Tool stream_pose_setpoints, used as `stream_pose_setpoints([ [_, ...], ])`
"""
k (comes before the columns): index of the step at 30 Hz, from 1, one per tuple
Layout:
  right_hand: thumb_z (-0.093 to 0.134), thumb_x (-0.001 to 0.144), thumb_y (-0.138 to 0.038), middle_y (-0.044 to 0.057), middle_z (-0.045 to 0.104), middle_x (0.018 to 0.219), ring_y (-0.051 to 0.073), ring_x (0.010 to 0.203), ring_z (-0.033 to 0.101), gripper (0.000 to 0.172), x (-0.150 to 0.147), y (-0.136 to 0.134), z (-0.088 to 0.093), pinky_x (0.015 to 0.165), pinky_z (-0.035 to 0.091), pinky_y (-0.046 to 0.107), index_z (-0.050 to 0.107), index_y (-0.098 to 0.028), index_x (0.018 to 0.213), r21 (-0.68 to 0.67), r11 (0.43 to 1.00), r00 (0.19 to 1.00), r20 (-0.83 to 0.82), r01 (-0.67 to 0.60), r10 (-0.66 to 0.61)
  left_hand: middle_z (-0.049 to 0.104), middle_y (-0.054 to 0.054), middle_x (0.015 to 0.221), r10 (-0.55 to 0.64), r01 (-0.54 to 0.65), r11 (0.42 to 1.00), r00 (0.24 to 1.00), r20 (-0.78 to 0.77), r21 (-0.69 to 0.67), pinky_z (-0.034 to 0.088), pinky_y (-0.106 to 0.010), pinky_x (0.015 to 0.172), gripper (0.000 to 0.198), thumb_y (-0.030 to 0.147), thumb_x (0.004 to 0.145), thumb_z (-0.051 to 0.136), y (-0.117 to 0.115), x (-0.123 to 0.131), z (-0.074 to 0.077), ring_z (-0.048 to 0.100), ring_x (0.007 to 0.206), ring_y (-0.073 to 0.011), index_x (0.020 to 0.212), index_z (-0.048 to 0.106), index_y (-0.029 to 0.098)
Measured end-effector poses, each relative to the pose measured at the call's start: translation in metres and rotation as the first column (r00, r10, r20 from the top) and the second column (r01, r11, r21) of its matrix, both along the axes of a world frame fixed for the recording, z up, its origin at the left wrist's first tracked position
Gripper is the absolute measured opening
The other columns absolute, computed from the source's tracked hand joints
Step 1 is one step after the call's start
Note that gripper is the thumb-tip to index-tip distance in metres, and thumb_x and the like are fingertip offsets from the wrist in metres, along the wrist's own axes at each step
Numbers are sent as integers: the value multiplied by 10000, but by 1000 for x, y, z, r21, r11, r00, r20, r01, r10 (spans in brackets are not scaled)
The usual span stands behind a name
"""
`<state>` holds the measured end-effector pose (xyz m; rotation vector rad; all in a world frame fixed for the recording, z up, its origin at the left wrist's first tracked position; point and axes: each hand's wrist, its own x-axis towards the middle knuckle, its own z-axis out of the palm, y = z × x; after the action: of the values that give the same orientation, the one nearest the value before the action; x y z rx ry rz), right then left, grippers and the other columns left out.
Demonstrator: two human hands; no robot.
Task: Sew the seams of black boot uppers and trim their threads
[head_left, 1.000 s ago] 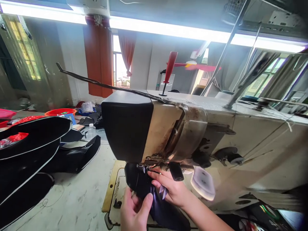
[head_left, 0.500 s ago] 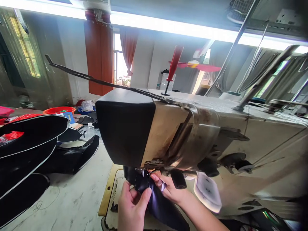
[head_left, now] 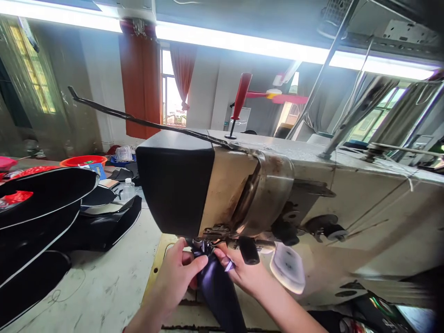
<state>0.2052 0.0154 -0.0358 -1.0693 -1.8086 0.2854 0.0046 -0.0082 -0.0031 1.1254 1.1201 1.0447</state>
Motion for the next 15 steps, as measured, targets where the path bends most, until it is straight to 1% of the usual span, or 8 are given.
stream_pose_setpoints([
  [1, 694, 823, -391, -3, 633, 582, 146, 488, 558, 123, -3, -5, 3, 483, 457, 236, 738, -276, 822, 30, 999, 997, 72, -11, 8, 664, -9, 628, -18, 20, 999, 998, 53, -33, 420, -195, 460, 287, 342, 735, 732, 2, -2, 2, 587, 514, -136, 930, 643, 150],
  [3, 578, 916, -323, 55, 675, 718, 174, 572, 602, 193, -11, -16, 10, 523, 486, 256, 719, -234, 1012, 148, 989, 962, 271, -14, -27, 699, -38, 704, -34, 50, 995, 984, 173, -89, 431, -189, 496, 285, 323, 698, 768, 6, -6, 3, 616, 580, -138, 889, 668, 136],
  [5, 459, 979, -257, 114, 672, 833, 184, 631, 625, 277, -19, -25, 14, 543, 507, 260, 660, -162, 1144, 309, 951, 891, 426, 19, -157, 699, -45, 705, -39, 75, 989, 963, 265, -129, 440, -191, 524, 270, 320, 657, 807, 10, -9, 1, 616, 593, -132, 782, 668, 125],
  [6, 425, 995, -240, 132, 663, 870, 182, 649, 631, 298, -23, -28, 14, 551, 518, 258, 632, -134, 1181, 376, 926, 857, 463, 39, -224, 692, -43, 685, -42, 86, 986, 956, 289, -142, 441, -192, 528, 275, 323, 640, 823, 12, -10, -1, 610, 583, -128, 729, 657, 122],
  [7, 412, 1004, -234, 139, 653, 891, 179, 664, 635, 304, -25, -31, 15, 564, 528, 255, 612, -119, 1201, 418, 906, 838, 471, 61, -274, 685, -39, 669, -45, 95, 984, 951, 305, -152, 444, -194, 533, 284, 324, 627, 834, 14, -11, -2, 607, 577, -125, 696, 649, 120],
  [9, 405, 1014, -241, 131, 643, 908, 171, 680, 638, 303, -29, -34, 14, 584, 543, 250, 589, -121, 1223, 456, 885, 815, 476, 93, -331, 687, -37, 664, -52, 111, 980, 946, 321, -167, 460, -201, 554, 292, 323, 610, 847, 17, -12, -5, 614, 585, -128, 687, 654, 118],
  [13, 384, 1026, -256, 136, 658, 971, 168, 720, 652, 308, -30, -34, 14, 568, 541, 229, 570, -137, 1240, 451, 887, 801, 490, 105, -344, 708, -43, 689, -62, 130, 977, 931, 359, -169, 492, -211, 597, 290, 324, 600, 855, 20, -9, -6, 650, 649, -153, 729, 692, 122],
  [15, 377, 1029, -287, 131, 669, 950, 174, 710, 659, 309, -30, -31, 15, 550, 535, 235, 602, -144, 1184, 441, 891, 804, 487, 110, -341, 715, -49, 688, -79, 149, 975, 927, 366, -167, 497, -207, 594, 291, 337, 621, 847, 22, -7, -5, 657, 648, -155, 757, 710, 118],
])
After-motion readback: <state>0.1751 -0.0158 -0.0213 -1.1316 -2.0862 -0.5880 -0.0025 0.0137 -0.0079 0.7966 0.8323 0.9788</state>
